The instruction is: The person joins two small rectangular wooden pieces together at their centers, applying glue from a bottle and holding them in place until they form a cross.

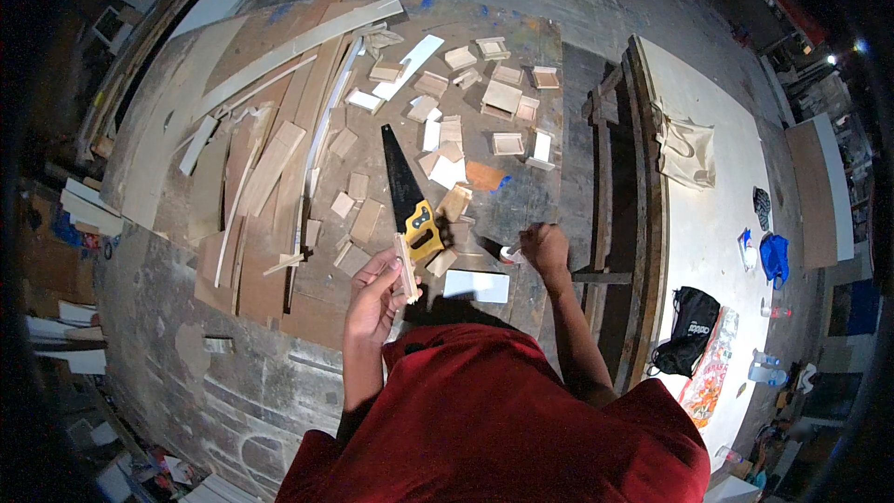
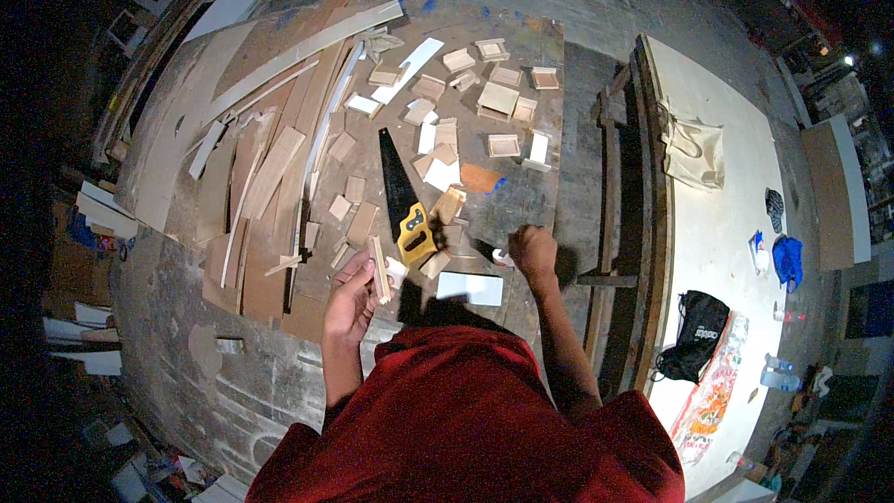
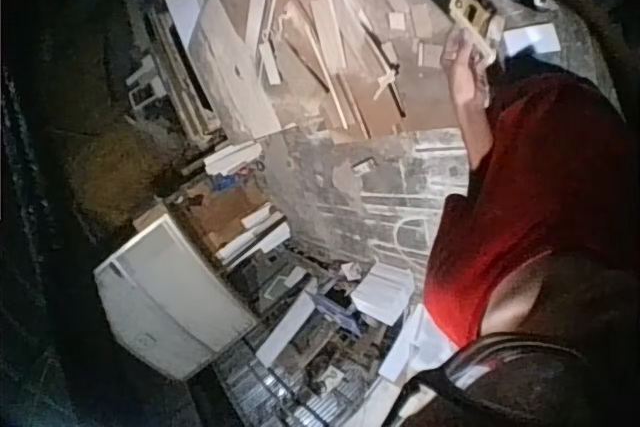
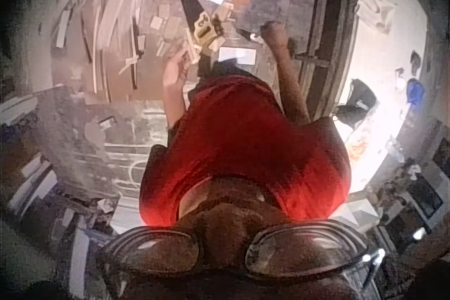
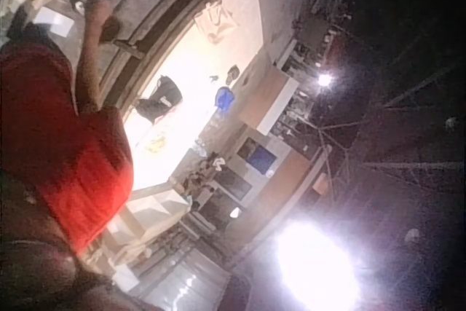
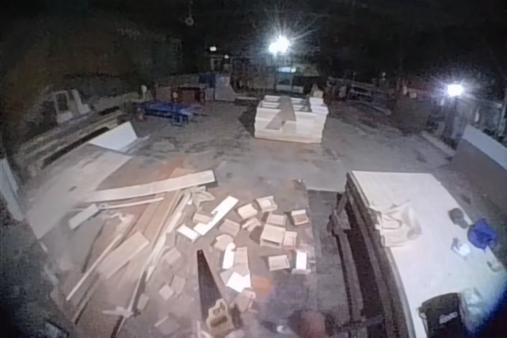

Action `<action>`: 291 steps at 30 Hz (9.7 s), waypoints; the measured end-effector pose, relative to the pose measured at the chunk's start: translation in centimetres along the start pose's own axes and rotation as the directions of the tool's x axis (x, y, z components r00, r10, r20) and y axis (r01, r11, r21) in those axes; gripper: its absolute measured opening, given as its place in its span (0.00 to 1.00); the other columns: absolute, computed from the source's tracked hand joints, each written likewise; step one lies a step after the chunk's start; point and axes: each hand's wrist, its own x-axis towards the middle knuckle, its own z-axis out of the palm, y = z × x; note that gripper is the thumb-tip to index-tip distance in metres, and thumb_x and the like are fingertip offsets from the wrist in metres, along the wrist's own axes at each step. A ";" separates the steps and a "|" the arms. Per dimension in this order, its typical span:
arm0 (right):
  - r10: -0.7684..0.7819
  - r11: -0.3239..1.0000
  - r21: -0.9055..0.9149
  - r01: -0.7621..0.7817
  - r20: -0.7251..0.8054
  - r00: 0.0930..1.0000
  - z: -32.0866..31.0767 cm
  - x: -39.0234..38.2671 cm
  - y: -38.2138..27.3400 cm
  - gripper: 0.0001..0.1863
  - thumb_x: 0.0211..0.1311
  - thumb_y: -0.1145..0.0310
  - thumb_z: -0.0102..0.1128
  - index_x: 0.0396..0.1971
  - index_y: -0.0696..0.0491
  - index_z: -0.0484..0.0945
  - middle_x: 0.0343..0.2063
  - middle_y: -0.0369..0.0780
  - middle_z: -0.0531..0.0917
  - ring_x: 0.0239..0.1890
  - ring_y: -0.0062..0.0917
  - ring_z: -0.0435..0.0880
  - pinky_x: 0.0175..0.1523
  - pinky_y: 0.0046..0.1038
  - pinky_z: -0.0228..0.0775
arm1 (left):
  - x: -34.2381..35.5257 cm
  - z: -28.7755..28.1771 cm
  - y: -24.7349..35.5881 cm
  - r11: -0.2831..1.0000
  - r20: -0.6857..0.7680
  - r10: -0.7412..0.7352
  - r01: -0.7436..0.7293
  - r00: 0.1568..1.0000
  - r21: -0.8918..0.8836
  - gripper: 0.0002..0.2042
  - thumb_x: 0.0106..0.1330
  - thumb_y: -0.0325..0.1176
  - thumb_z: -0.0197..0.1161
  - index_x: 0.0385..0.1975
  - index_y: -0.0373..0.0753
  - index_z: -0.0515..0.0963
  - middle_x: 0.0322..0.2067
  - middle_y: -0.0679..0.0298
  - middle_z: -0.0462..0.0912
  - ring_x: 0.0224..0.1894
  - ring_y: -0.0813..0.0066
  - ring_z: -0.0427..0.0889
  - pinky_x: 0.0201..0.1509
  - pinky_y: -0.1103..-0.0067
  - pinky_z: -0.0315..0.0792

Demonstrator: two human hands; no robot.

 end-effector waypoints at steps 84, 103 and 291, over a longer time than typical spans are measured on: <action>-0.014 -0.117 0.990 0.072 -0.074 0.997 -21.4 -2.7 -9.6 0.08 0.58 0.84 0.58 0.37 0.67 0.80 0.26 0.42 0.78 0.18 0.23 0.80 0.23 0.23 0.75 | -2.5 11.7 1.1 0.987 0.377 0.152 -0.160 0.914 -0.011 0.12 0.65 0.20 0.58 0.48 0.29 0.76 0.42 0.60 0.82 0.43 0.77 0.80 0.48 0.79 0.75; -0.032 -0.068 0.997 0.035 -0.038 0.999 -21.6 -3.0 -10.9 0.08 0.57 0.86 0.57 0.37 0.67 0.81 0.24 0.40 0.77 0.18 0.20 0.78 0.23 0.23 0.76 | -3.9 12.0 1.4 0.984 0.367 0.176 -0.177 0.914 -0.031 0.11 0.66 0.23 0.59 0.47 0.29 0.77 0.39 0.61 0.83 0.40 0.79 0.80 0.43 0.80 0.74; 0.030 0.452 0.780 0.434 -0.499 0.866 -22.0 -11.1 -2.5 0.13 0.43 0.84 0.70 0.33 0.60 0.85 0.30 0.42 0.83 0.27 0.21 0.81 0.32 0.20 0.72 | -8.5 14.4 -8.0 0.941 0.270 0.206 -0.266 0.940 0.207 0.14 0.59 0.20 0.66 0.46 0.29 0.77 0.39 0.60 0.83 0.41 0.78 0.81 0.47 0.81 0.76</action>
